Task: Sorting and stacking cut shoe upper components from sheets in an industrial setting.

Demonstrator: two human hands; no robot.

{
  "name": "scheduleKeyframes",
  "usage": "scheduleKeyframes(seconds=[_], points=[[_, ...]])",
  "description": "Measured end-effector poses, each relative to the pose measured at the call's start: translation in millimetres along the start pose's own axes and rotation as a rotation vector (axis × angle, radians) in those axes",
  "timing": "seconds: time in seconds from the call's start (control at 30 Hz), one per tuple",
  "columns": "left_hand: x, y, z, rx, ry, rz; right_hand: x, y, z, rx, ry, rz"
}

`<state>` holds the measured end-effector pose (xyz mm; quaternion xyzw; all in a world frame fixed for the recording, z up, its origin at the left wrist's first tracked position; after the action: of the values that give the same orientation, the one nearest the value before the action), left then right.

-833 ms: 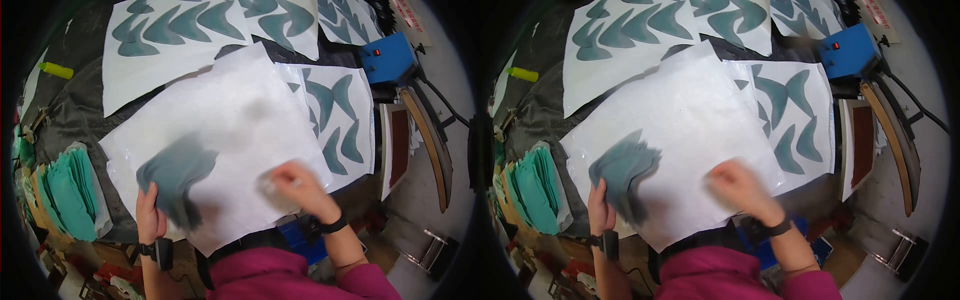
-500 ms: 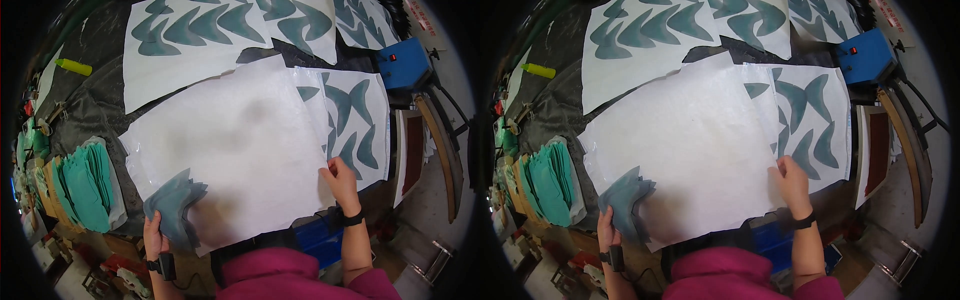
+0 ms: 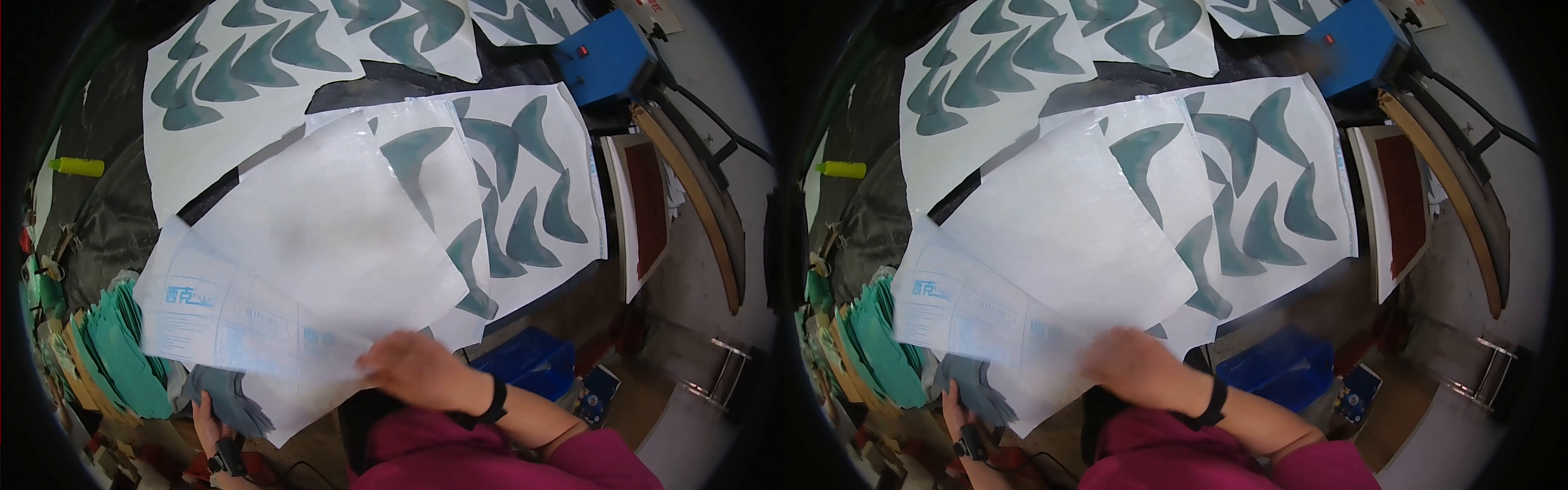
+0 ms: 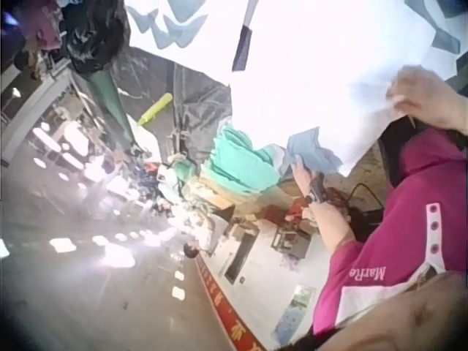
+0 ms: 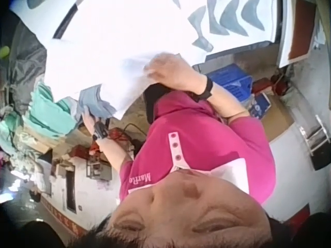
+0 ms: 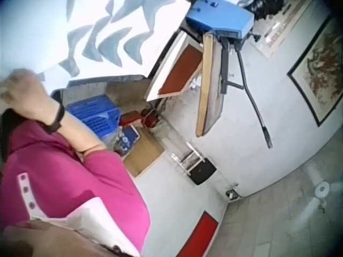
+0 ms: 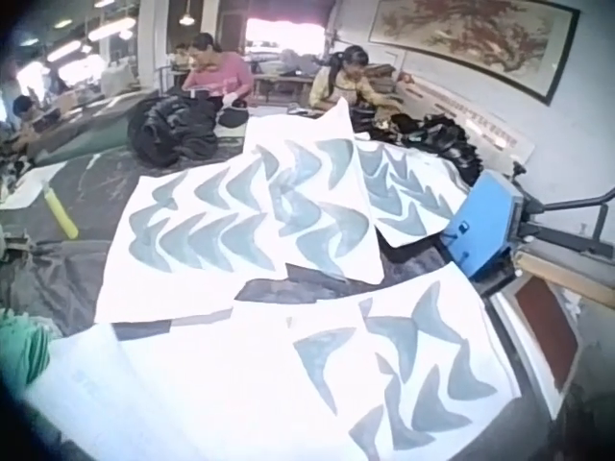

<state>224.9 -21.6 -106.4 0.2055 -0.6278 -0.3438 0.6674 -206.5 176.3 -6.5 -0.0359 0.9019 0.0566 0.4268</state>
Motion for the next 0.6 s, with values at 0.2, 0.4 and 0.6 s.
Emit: scheduleKeyframes(seconds=[0.2, 0.4, 0.6], points=[[-3.5, -4.5, 4.9, -0.058, -0.020, -0.002, 132.8, 80.1, -90.4, 0.696, -0.157, 0.798], [0.7, -7.7, 34.6, -0.120, -0.061, -0.073, 187.8, 87.3, -66.0, 0.456, -0.538, 0.957], [-3.8, -18.5, 53.4, -0.250, -0.069, -0.085, 178.8, 78.3, -52.3, 0.344, -0.478, 0.859]])
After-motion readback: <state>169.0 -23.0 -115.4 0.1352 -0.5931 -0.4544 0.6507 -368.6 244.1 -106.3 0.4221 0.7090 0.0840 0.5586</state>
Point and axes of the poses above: each hand's wrist, its own y-axis away from the middle knuckle, its own z-axis out of the palm, x = y × z, the point moved 6 cm from there along -y, towards the middle knuckle, and after that the axes turned 11 degrees about -x, right-handed, at the moved point
